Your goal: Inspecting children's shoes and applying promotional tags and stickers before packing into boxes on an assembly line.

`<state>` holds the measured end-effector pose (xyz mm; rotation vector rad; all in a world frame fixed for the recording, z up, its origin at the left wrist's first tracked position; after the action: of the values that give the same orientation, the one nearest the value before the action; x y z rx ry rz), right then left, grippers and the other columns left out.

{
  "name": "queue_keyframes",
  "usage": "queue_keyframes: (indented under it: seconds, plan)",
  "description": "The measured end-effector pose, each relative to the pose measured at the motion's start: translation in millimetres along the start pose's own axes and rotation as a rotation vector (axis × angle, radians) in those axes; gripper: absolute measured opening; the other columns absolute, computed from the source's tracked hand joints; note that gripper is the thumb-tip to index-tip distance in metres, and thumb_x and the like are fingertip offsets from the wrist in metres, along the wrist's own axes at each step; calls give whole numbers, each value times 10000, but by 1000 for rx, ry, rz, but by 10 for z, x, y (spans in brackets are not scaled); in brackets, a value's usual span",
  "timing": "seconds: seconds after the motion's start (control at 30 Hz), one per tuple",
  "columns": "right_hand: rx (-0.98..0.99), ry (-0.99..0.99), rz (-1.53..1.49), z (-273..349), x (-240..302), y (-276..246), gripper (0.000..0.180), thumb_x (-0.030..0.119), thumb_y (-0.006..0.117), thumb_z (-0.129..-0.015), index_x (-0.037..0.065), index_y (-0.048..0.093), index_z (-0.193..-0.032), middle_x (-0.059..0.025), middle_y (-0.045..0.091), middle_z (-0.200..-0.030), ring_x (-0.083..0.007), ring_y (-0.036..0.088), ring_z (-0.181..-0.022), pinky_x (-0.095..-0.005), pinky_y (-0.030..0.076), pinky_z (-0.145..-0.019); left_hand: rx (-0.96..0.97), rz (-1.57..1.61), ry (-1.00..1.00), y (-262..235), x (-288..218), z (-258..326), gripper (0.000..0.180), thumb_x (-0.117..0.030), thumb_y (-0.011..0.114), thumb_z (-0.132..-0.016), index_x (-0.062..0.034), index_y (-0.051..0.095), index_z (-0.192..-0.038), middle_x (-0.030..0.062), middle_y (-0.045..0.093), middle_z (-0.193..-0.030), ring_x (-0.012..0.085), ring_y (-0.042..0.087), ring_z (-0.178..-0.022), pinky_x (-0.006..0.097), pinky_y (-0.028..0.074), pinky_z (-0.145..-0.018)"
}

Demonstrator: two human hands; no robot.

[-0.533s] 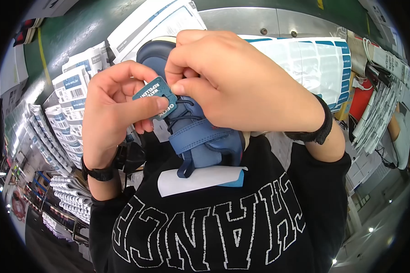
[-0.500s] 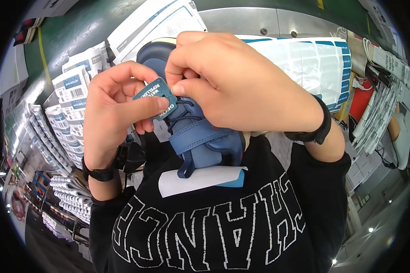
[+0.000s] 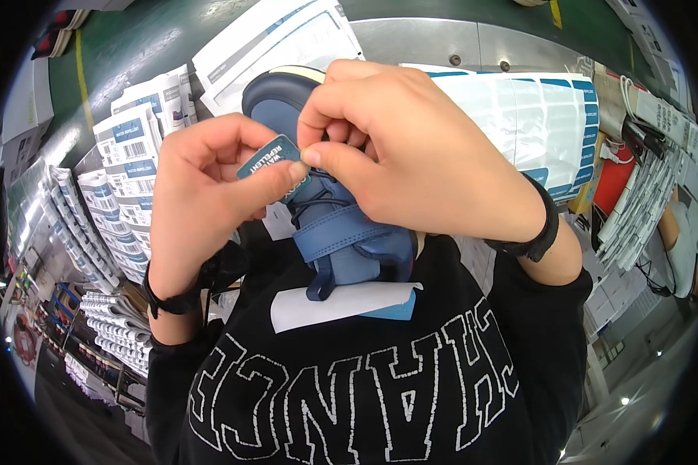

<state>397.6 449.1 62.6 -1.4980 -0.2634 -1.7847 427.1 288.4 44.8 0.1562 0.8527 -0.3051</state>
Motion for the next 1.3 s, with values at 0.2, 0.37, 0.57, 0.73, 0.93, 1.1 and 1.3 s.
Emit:
queue_keyframes:
  seconds: [0.2, 0.37, 0.57, 0.73, 0.93, 1.1, 1.3]
  plan:
    - [-37, -65, 91, 27, 20, 31, 98, -66, 661, -794, -1, 615, -852, -49, 509, -779, -135, 508, -670, -251, 414, -614, -70, -57, 59, 45, -4, 32, 96, 33, 727, -791, 37, 680, -875, 11, 668, -743, 15, 562, -598, 147, 403, -493]
    - [-118, -150, 114, 72, 39, 50, 109, -78, 662, -790, -8, 610, -855, -57, 504, -776, -145, 512, -675, -259, 420, -613, -268, -195, 377, 89, -55, 140, 79, -10, 728, -761, 2, 680, -823, 43, 627, -661, 76, 552, -522, 217, 421, -468]
    - [-114, -239, 130, 81, 53, 52, 117, -79, 678, -771, -6, 624, -845, -65, 529, -794, -174, 517, -674, -267, 423, -609, -419, -415, 644, 133, -10, 314, 112, 12, 749, -804, 5, 699, -904, 15, 642, -743, 56, 583, -638, 190, 416, -529]
    - [-105, -237, 76, 93, 26, 53, 122, -76, 691, -755, 2, 635, -830, -62, 539, -794, -181, 523, -708, -279, 417, -617, -382, -116, 427, 65, 87, 247, 106, -39, 748, -814, -17, 722, -915, 85, 625, -693, 168, 597, -563, 258, 455, -513]
    - [-80, -207, 110, 63, 41, 55, 131, -77, 688, -758, 2, 631, -847, -64, 540, -811, -189, 530, -713, -289, 423, -630, -425, -327, 493, 76, -53, 266, 134, -48, 746, -826, -18, 735, -956, 78, 611, -673, 144, 578, -547, 263, 431, -499]
    - [-62, -215, 102, 78, 27, 62, 125, -67, 684, -776, 2, 634, -867, -59, 546, -821, -155, 539, -732, -260, 430, -602, -404, -365, 517, 49, -69, 199, 164, -56, 767, -806, -25, 735, -964, 61, 567, -651, 133, 552, -527, 245, 413, -486]
    - [-76, -107, 69, 40, 107, -19, 228, -24, 727, -754, 17, 643, -962, -52, 554, -864, -122, 537, -725, -232, 433, -577, -405, -70, 396, 43, 79, 119, 173, -34, 742, -817, -19, 727, -989, 64, 605, -674, 119, 570, -572, 240, 444, -525]
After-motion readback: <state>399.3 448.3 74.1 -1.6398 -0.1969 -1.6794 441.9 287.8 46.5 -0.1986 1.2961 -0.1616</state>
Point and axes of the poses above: each hand's wrist, its own z-axis away from the middle knuckle, its own y-axis out of the palm, x = y × z, the point moved 5 cm from there along -z, towards the middle knuckle
